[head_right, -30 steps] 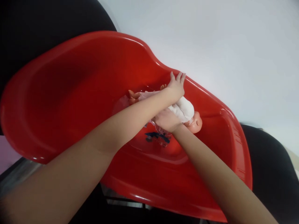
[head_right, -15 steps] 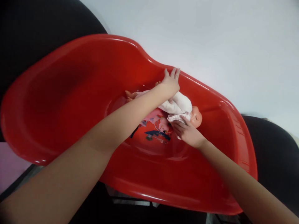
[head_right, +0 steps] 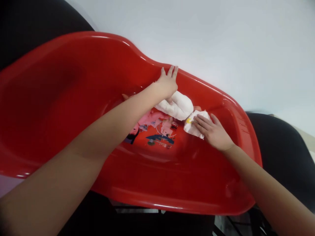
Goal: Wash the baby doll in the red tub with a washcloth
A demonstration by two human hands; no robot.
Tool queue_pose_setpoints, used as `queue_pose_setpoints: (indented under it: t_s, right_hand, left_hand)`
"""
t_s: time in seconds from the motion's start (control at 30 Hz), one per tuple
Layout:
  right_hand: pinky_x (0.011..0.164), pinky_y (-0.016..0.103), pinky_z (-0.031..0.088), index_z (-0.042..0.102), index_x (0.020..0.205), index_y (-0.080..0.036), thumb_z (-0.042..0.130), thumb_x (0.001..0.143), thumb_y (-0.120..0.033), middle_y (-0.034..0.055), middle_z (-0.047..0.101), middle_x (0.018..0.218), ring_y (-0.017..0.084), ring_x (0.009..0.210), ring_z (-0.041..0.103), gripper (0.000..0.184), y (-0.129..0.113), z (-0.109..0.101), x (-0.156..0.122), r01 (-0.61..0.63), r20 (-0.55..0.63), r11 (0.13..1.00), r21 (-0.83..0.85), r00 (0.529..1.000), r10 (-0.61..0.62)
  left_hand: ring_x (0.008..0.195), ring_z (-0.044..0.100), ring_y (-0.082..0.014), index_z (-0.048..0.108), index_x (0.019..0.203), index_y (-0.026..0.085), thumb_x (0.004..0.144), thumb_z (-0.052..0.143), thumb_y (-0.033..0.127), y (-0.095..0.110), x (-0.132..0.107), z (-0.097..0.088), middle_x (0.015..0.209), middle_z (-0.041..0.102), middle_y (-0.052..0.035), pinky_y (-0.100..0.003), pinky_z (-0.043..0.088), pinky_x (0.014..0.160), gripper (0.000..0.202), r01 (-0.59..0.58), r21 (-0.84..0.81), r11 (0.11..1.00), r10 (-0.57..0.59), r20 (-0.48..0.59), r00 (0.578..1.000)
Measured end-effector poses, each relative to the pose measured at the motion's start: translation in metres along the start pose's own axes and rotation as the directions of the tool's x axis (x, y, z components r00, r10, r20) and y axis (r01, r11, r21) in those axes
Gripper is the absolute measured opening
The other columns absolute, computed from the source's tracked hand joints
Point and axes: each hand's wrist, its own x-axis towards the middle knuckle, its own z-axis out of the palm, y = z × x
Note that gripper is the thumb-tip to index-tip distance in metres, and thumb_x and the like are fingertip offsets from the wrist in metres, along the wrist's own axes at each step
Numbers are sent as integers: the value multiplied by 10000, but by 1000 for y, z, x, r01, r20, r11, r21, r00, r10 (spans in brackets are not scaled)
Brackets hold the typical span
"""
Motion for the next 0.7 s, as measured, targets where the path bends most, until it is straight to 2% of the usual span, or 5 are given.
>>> queue_pose_setpoints:
  t_s: [0.17,0.37,0.53,0.6,0.7]
  right_hand:
    - [1243,640,422,230,1743,-286,448,956,-69,108,293,1765,376,1589,389,845,0,3,3,-290,-91,955,65,951,295]
    - [1193,640,472,382,1676,-126,411,995,-62,235,179,1773,407,1652,175,684,-22,31,-3,-216,71,976,-3,974,216]
    - [1213,616,458,668,1455,-120,489,952,-65,204,488,1653,401,1598,360,536,-42,16,-10,-78,111,996,-41,990,82]
    - [1146,531,540,770,1312,-189,517,939,-84,146,609,1565,358,1484,546,463,-42,10,-15,-172,135,985,15,976,168]
    - [901,401,637,839,1121,-288,563,931,-160,70,799,1266,280,1080,785,359,-34,8,-21,-421,217,897,135,896,388]
  left_hand:
    - [1597,-131,-583,614,1571,196,796,842,616,0,4,0,1827,20,-85,-743,-89,1243,910,17,-29,999,-17,7,1000]
    - [1593,-139,-585,639,1543,172,758,897,557,2,-1,-8,1825,-13,-120,-758,-69,1238,912,57,-21,998,-56,52,997]
    - [1600,-89,-589,642,1538,150,699,949,501,9,-12,-27,1818,-2,-155,-773,3,1243,960,91,99,991,-105,147,984]
    - [1604,-59,-586,656,1525,154,687,954,508,10,-19,-33,1817,19,-164,-777,43,1244,957,92,154,984,-122,198,973]
    - [1617,23,-557,674,1497,139,739,917,520,11,-38,-37,1800,108,-215,-770,100,1244,882,76,209,975,-131,265,955]
